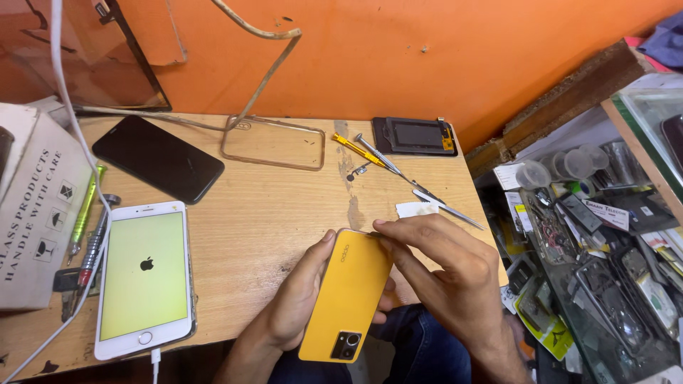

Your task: The person applies adhesive to the back of a yellow smartphone and presses a black component onto it. They then open the phone, apply adhesive to the internal frame, and use a screwdriver to remove screws from the camera module area.

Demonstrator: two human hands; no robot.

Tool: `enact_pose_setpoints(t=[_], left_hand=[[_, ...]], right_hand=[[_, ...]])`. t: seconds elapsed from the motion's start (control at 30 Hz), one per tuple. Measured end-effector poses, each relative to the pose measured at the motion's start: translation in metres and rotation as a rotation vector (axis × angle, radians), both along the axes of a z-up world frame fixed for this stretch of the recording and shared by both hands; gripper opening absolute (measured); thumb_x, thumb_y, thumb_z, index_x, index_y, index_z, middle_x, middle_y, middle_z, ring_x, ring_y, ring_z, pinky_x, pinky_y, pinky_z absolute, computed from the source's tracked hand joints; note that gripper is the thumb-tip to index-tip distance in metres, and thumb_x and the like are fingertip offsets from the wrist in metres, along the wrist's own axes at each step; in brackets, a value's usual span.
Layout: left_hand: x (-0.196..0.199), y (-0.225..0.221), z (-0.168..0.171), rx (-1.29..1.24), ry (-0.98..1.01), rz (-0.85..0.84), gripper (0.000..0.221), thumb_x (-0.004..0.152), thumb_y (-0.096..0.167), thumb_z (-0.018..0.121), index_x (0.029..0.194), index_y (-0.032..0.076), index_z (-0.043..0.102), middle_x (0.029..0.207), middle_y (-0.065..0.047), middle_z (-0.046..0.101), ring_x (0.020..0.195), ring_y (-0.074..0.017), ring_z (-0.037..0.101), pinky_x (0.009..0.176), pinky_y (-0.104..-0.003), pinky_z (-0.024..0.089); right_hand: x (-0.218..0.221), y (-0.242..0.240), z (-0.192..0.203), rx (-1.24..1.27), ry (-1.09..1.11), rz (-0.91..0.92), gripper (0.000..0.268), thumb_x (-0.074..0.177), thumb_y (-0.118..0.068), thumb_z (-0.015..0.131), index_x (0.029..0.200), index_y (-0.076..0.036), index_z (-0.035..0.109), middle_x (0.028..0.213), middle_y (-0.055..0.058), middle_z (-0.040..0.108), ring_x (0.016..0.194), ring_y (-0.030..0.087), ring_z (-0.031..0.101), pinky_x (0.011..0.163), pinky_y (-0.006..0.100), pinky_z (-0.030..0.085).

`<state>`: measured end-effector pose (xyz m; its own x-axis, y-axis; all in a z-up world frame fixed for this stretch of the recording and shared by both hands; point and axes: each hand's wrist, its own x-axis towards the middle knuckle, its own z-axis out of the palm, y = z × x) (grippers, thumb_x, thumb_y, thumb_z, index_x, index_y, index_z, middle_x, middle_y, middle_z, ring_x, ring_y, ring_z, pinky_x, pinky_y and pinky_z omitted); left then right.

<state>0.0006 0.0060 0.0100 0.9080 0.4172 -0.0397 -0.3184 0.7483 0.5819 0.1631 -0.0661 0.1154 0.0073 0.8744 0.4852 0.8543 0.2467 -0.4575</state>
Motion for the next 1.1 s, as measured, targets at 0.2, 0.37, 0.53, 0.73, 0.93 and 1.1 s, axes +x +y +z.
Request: enact_pose_setpoints(t=[0.2,0.37,0.53,0.73,0.93,1.1], left_hand=[[-0.001,0.000,0.001,0.010,0.029,0.017,0.076,0.107,0.053,0.014,0.132,-0.004,0.057,0.113,-0.022,0.069,0.093,-0.0264,0.072,0.082,-0.042,0.063],[-0.001,0.001,0.001,0.013,0.037,0.021,0.074,0.107,0.052,0.013,0.132,-0.002,0.057,0.112,-0.021,0.069,0.091,-0.0255,0.072,0.080,-0.042,0.063],[-0.003,0.001,-0.003,0.035,0.080,0.003,0.076,0.106,0.055,0.013,0.126,-0.002,0.059,0.106,-0.017,0.069,0.084,-0.0232,0.071,0.075,-0.038,0.062],[-0.009,0.001,-0.007,0.093,0.136,-0.037,0.084,0.104,0.063,0.012,0.122,-0.002,0.063,0.086,-0.017,0.069,0.075,-0.0217,0.071,0.072,-0.034,0.061],[-0.012,0.001,-0.008,0.088,0.181,-0.061,0.086,0.101,0.066,0.013,0.126,-0.001,0.061,0.089,-0.016,0.069,0.075,-0.0219,0.071,0.071,-0.035,0.061],[-0.011,0.002,-0.011,0.094,0.182,-0.065,0.088,0.101,0.066,0.013,0.131,-0.002,0.060,0.091,-0.020,0.069,0.075,-0.0228,0.071,0.070,-0.035,0.062]], right_hand=[[-0.003,0.003,-0.004,0.003,-0.001,-0.002,0.031,0.082,0.001,0.078,0.112,-0.007,0.076,0.099,0.005,0.078,0.090,0.016,0.078,0.076,0.027,0.061],[-0.007,0.002,-0.010,0.059,-0.086,-0.032,0.029,0.081,-0.001,0.080,0.109,-0.007,0.076,0.098,0.005,0.078,0.089,0.018,0.077,0.075,0.027,0.061],[-0.011,0.000,-0.016,0.064,-0.132,-0.037,0.025,0.080,-0.001,0.082,0.104,-0.006,0.076,0.097,0.006,0.079,0.086,0.018,0.078,0.072,0.027,0.060],[-0.014,0.002,-0.017,0.075,-0.151,-0.042,0.021,0.079,0.001,0.081,0.098,-0.004,0.075,0.096,0.007,0.079,0.086,0.018,0.078,0.072,0.028,0.061],[-0.013,0.005,-0.015,-0.011,-0.027,-0.042,0.020,0.081,0.000,0.082,0.100,-0.003,0.078,0.091,0.006,0.080,0.082,0.014,0.079,0.071,0.024,0.062],[-0.001,0.011,-0.019,-0.136,0.144,-0.048,0.019,0.080,-0.001,0.083,0.099,-0.002,0.079,0.092,0.008,0.081,0.085,0.014,0.079,0.077,0.024,0.062]])
